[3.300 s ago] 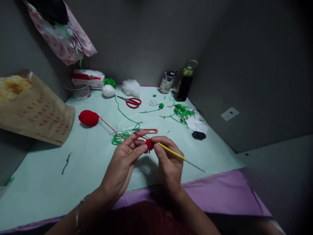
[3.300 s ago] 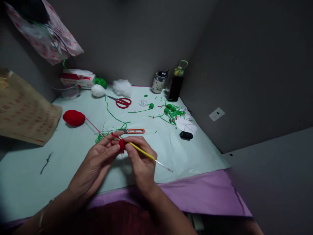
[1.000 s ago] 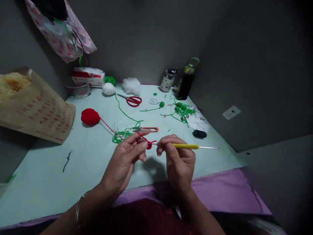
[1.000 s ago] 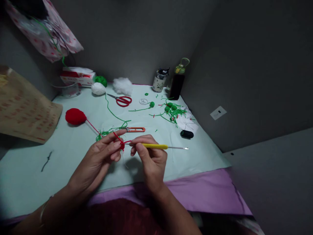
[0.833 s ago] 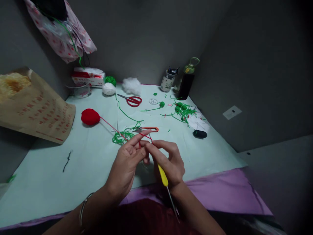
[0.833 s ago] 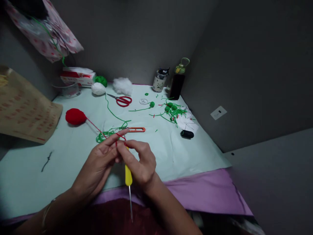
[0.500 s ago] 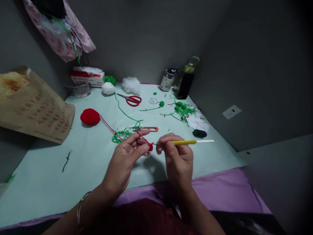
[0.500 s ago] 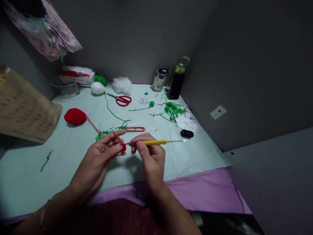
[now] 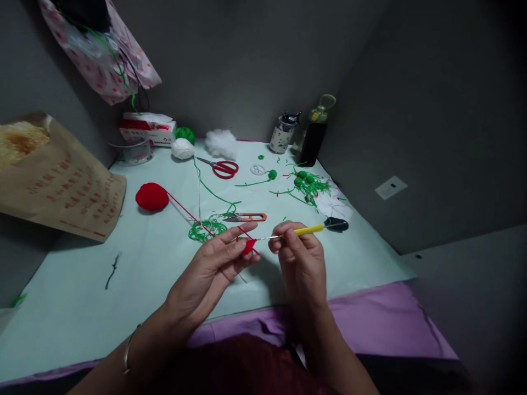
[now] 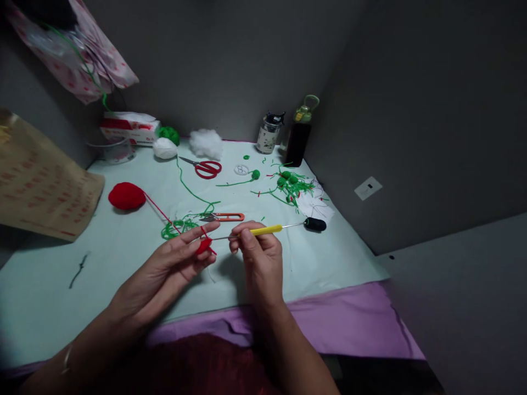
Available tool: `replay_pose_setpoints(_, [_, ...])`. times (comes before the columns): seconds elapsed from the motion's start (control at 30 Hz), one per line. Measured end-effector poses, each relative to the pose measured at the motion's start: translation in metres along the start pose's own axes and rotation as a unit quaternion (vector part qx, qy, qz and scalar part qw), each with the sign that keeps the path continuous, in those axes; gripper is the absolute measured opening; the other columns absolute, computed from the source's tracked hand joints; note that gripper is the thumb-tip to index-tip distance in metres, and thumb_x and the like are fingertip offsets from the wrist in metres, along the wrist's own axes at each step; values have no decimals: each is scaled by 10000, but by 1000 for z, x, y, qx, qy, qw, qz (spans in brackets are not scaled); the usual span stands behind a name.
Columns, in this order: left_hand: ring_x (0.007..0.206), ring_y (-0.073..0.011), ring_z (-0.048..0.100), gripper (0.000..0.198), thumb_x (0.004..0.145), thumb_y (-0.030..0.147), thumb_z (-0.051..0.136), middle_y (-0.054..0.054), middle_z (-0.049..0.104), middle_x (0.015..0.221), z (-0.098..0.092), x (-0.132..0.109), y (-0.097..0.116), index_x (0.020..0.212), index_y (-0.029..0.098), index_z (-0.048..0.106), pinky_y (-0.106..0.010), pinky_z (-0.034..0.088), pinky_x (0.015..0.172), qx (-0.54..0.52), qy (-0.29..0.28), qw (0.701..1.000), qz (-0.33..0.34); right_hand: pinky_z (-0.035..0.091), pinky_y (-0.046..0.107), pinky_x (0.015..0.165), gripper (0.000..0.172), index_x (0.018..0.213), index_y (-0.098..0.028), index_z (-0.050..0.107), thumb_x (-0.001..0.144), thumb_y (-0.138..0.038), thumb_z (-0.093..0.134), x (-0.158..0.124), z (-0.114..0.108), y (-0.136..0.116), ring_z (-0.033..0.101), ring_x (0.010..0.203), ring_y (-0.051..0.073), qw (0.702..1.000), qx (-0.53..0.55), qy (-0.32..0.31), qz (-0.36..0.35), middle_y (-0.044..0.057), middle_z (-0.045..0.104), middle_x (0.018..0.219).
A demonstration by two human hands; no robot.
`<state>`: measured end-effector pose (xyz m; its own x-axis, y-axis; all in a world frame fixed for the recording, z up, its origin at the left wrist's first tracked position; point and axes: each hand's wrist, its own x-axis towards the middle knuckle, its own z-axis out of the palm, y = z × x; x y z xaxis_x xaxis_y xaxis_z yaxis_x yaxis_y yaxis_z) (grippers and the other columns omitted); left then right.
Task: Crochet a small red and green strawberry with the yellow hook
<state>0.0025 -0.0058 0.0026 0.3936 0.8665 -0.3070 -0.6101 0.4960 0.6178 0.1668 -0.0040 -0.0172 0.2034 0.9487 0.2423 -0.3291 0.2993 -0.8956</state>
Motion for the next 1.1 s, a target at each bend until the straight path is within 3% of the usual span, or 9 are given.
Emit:
replay_pose_setpoints(0.1, [774,-112,677,310,866,191,785,-34,722,887,-1,0,-2,1175,165,775,-216,568,820,38,1,999,26,473,243,561,169,853,-196,720,930,-337,668,-1,0,-2,548,597,111,999,8,-34,25,-1,595,705])
replay_pose_setpoints(0.2, [795,-97,646,354,866,211,797,17,689,828,-1,0,-8,1216,235,754,-179,521,813,130,21,984,120,524,282,630,149,913,-216,733,978,-273,611,-7,3,-3,605,663,133,992,-89,-79,-41,17,645,784])
replay_pose_setpoints(0.3, [864,-106,641,439,874,211,792,32,704,860,-1,-1,-14,1296,293,704,-187,494,855,180,35,968,170,569,336,747,211,1055,-254,767,952,-133,628,-16,8,-1,673,858,183,922,-301,-77,-231,61,714,954])
replay_pose_setpoints(0.4, [919,-138,655,520,878,222,782,8,724,895,0,-2,-14,1377,270,644,-238,494,899,137,21,981,133,592,380,808,379,1205,-304,739,929,-66,633,-23,11,3,695,985,216,850,-387,-57,-352,81,741,1092])
replay_pose_setpoints(0.6, [888,-158,663,516,838,209,803,-56,759,970,4,-3,-2,1338,181,678,-277,490,913,65,-12,997,29,598,336,706,150,996,-248,752,984,-213,607,-14,7,1,714,801,178,979,-144,-66,-128,45,762,921])
replay_pose_setpoints(0.7, [943,-197,679,456,864,238,775,-86,766,1006,2,-2,3,1309,171,701,-335,477,974,67,-27,997,20,574,302,628,182,954,-219,694,1021,-305,549,-9,6,-3,673,658,146,994,-53,-78,-52,36,752,845])
replay_pose_setpoints(0.83, [852,-172,660,430,838,250,803,-37,736,855,2,-2,2,1259,190,741,-294,485,906,110,10,991,80,594,334,703,187,1041,-237,690,1028,-207,506,-14,7,-8,700,761,166,964,-191,-92,-162,45,750,916])
replay_pose_setpoints(1.0, [761,-114,624,456,801,230,849,4,712,784,4,-2,-4,1243,200,740,-210,493,788,80,26,991,101,599,347,792,326,1170,-259,735,931,-67,624,-23,8,-8,704,974,213,820,-427,-123,-361,81,726,1051])
replay_pose_setpoints(1.1, [808,-120,658,420,801,224,849,-26,749,834,3,-1,-1,1209,184,759,-220,510,845,39,-5,999,26,592,350,764,293,1143,-262,740,954,-89,597,-22,8,-6,689,919,197,875,-350,-81,-323,69,707,1008])
